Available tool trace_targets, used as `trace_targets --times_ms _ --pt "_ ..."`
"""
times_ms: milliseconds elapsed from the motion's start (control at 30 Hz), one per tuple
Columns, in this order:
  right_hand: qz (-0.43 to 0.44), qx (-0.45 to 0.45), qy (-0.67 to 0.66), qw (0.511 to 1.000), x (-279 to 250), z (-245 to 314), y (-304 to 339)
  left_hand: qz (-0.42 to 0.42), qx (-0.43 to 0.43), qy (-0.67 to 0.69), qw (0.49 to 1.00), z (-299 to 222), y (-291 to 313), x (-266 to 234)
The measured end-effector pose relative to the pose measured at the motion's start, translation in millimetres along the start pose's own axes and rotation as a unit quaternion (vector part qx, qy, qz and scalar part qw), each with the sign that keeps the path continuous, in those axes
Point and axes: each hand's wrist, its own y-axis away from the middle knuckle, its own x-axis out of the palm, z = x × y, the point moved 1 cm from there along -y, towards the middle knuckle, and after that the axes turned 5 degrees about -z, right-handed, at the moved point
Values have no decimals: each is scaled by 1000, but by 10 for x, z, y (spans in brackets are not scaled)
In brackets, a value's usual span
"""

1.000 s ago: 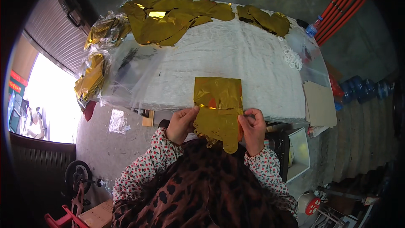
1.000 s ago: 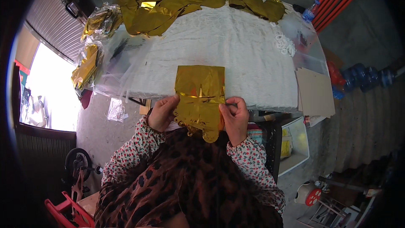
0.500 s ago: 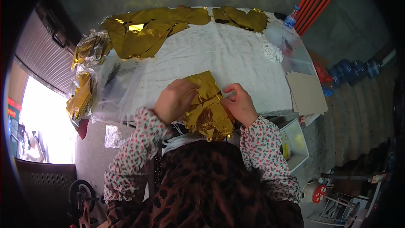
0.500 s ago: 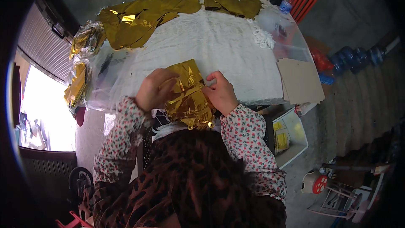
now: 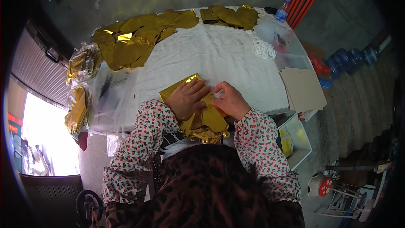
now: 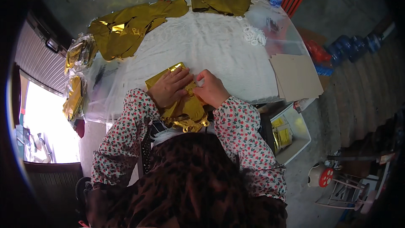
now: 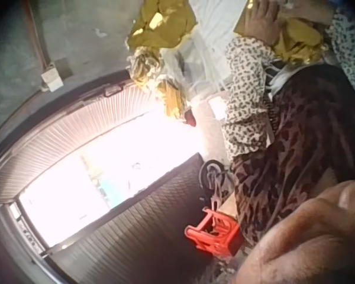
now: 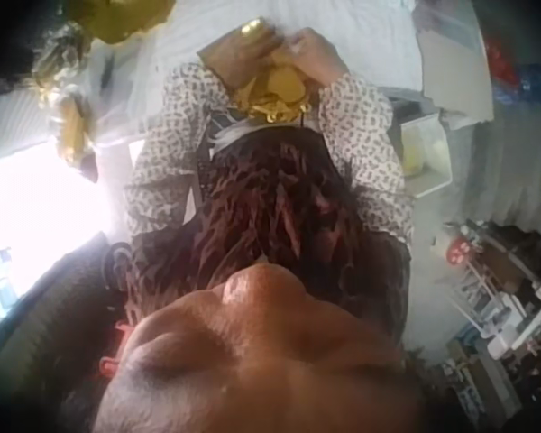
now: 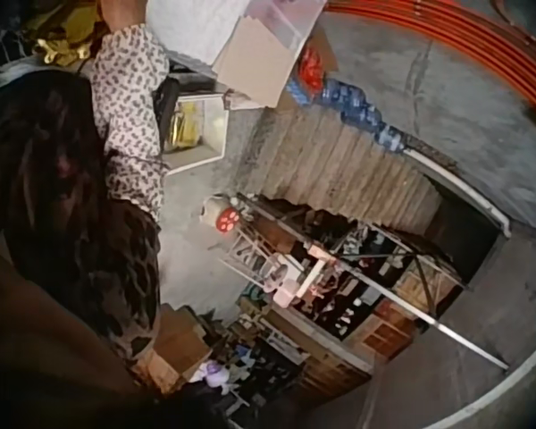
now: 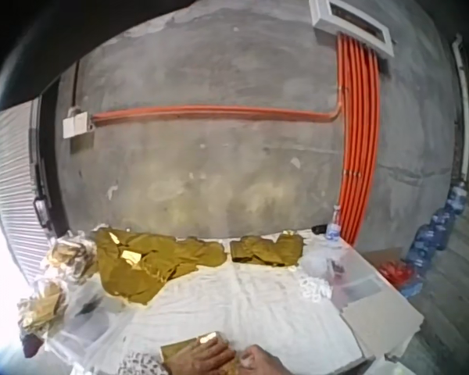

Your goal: The person folds a gold foil balloon by hand, places it onto a cardboard backing, and slides both into a plastic sleeve. They then place a white plastic clip inside the sleeve and press the package flat.

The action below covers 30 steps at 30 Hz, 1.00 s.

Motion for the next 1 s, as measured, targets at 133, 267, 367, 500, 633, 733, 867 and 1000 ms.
trace_targets --times_ms 133,267,367,500,633,733,867,1000 --pt "7 6 -17 1000 24 -60 -36 20 -3 -26 999 -5 7 1" --pt "3 -1 16 1000 15 -7 -32 51 -5 -46 998 -78 2 -103" --pt "9 3 17 1000 -5 24 -34 47 0 -38 998 -100 -1 -105" --pt "15 -1 19 1000 14 9 -26 51 1 -37 998 -93 14 -100" --pt "-1 -5 26 1000 37 -15 -24 47 -3 -36 998 -80 26 -89" --pt "31 -21 -32 999 2 -207 -38 42 2 -29 999 -113 -14 -92" --pt "1 -51 33 998 -40 -76 132 35 1 -23 999 -101 -2 -141" --pt "-49 -129 102 985 -250 103 299 53 -19 -19 998 -129 10 -152"
